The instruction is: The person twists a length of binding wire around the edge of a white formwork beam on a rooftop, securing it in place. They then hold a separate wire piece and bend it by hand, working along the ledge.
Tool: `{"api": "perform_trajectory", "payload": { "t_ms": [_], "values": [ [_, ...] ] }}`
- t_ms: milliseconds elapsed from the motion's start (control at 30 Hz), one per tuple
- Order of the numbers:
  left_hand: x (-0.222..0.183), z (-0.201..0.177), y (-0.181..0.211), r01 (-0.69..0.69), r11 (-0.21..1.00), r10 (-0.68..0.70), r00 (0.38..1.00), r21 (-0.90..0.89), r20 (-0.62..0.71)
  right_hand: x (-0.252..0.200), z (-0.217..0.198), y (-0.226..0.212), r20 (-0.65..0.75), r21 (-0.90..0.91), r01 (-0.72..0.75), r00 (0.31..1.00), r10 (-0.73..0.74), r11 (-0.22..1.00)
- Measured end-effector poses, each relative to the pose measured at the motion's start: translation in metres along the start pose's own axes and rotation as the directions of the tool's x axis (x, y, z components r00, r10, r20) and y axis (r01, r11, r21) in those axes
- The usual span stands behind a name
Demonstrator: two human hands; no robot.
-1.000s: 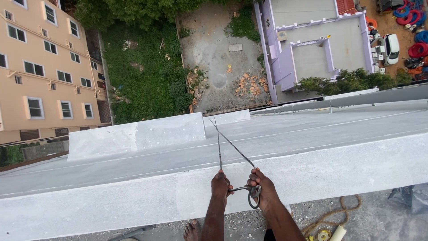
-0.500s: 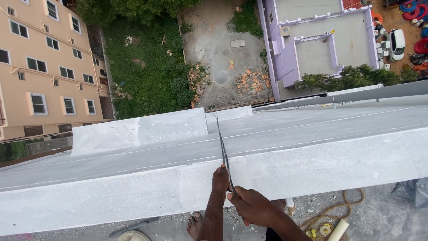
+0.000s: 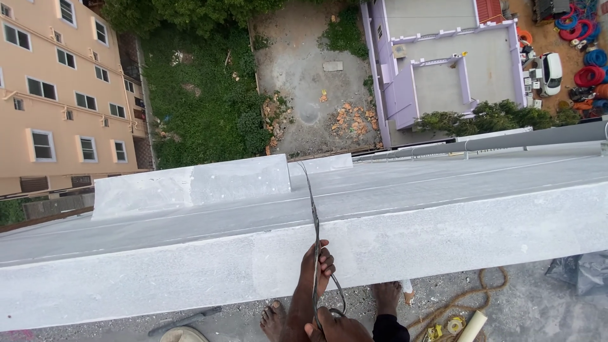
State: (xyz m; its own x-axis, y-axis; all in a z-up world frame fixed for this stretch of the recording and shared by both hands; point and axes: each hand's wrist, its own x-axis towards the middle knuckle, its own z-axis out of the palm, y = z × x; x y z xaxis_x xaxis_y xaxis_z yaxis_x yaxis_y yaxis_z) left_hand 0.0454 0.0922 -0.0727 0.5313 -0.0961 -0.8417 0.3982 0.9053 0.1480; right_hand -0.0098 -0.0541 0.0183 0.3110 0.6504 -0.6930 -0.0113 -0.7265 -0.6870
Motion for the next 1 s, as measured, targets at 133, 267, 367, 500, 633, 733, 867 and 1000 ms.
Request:
{"api": "perform_trajectory", "payload": {
  "t_ms": [133, 267, 367, 500, 633, 733, 867, 1000],
  "values": [
    [-0.021, 0.015, 0.004, -0.033, 0.999, 0.034, 0.998, 0.024, -0.057, -0.018, -0.043, -0.033, -0.219, 0.331, 0.153, 0.972, -0.082, 0.931],
    [-0.015, 0.000, 0.005, 0.001, 1.000, 0.000, 0.990, 0.007, -0.139, 0.005, -0.047, 0.009, -0.046, 0.998, 0.058, 0.943, 0.331, -0.028],
    [-0.010, 0.004, 0.023, -0.023, 0.999, 0.016, 0.981, -0.034, -0.193, 0.021, -0.064, -0.026, -0.047, 0.951, 0.177, 0.891, 0.451, -0.252],
    [-0.052, 0.050, 0.039, -0.049, 0.831, 0.239, 0.930, 0.554, -0.278, 0.033, -0.087, -0.077, -0.007, 0.904, 0.261, 0.801, 0.599, -0.338],
    [-0.056, 0.065, 0.061, -0.152, 0.160, 0.554, 0.831, 0.975, 0.039, 0.083, -0.066, -0.045, -0.118, 0.870, 0.387, 0.765, 0.633, -0.307],
    [-0.049, 0.042, 0.081, -0.208, -0.326, 0.648, 0.661, 0.922, 0.378, 0.089, -0.075, -0.058, -0.174, 0.873, 0.402, 0.785, 0.595, -0.276],
    [-0.019, -0.008, 0.110, -0.180, -0.562, 0.558, 0.638, 0.807, 0.531, 0.095, -0.085, -0.041, -0.247, 0.957, 0.292, 0.806, 0.537, 0.001],
    [-0.004, -0.006, 0.125, -0.119, -0.598, 0.465, 0.754, 0.793, 0.464, 0.096, -0.102, -0.034, -0.250, 0.927, 0.056, 0.828, 0.502, 0.370]
  ]
}}
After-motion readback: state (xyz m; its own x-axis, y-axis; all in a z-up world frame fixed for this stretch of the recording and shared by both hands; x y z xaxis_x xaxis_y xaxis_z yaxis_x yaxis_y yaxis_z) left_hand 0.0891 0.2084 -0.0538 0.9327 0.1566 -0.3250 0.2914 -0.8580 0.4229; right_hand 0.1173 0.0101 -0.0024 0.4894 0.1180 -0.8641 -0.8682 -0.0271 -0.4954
